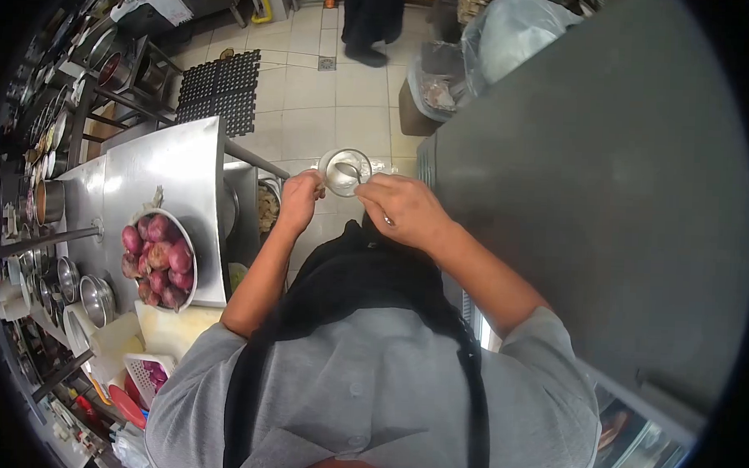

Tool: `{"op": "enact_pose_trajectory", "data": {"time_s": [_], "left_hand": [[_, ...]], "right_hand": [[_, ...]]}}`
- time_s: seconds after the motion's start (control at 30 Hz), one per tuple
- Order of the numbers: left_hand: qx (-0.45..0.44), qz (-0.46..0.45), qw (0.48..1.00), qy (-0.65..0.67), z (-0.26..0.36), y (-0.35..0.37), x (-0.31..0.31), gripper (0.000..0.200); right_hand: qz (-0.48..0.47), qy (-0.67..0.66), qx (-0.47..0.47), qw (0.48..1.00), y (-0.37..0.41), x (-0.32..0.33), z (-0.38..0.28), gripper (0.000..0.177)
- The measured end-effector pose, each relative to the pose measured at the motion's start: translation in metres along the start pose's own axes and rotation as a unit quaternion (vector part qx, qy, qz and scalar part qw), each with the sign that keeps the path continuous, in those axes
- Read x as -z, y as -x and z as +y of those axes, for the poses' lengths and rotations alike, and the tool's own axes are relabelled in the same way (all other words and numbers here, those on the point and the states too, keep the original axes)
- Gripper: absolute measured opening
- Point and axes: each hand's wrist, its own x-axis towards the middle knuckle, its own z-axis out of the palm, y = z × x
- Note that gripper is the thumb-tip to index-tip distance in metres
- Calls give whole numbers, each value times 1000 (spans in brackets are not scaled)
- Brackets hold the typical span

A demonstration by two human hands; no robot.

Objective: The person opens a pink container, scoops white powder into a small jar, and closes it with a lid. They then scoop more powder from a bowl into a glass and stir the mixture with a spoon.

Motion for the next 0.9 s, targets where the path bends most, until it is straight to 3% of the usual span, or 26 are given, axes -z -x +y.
{"op": "enact_pose_trajectory", "data": {"time_s": [0.17,0.23,0.27,0.33,0.4,0.47,0.5,0.53,0.6,0.67,0.73,0.77,0.8,0.87,0.9], "left_hand": [[-18,31,998,-48,19,-68,11,29],[-13,70,996,-47,32,-102,12,30],[22,99,995,-8,35,-119,13,30],[45,141,988,31,50,-148,16,30],[25,164,984,63,66,-173,18,29],[36,197,976,84,85,-195,21,29],[-20,192,980,50,91,-203,23,30],[-76,190,979,14,97,-212,27,30],[-78,231,969,38,93,-231,42,30],[-79,270,957,64,92,-248,61,30],[16,314,947,69,93,-266,84,30],[13,327,942,76,93,-275,98,30],[13,327,941,83,93,-282,115,30],[11,328,939,100,92,-298,147,30],[11,318,943,99,92,-305,165,30]], "right_hand": [[-15,-55,46,997,-68,-13,66,14],[25,-188,-50,981,-101,-9,91,16],[23,-193,-37,980,-120,-2,101,16],[-1,-260,-111,959,-162,9,115,19],[35,-306,-79,948,-204,16,135,18],[-55,-371,-204,905,-240,31,149,23],[-56,-425,-259,865,-255,28,156,27],[-72,-422,-250,869,-273,27,160,27],[-50,-538,-384,749,-310,22,165,27],[-86,-544,-376,746,-340,13,167,27],[-186,-408,-175,877,-369,9,166,22],[-178,-226,87,954,-391,14,168,19],[-189,-224,93,952,-412,17,165,19],[-176,-93,340,919,-458,26,150,20],[-184,-110,368,905,-478,20,150,24]]}}
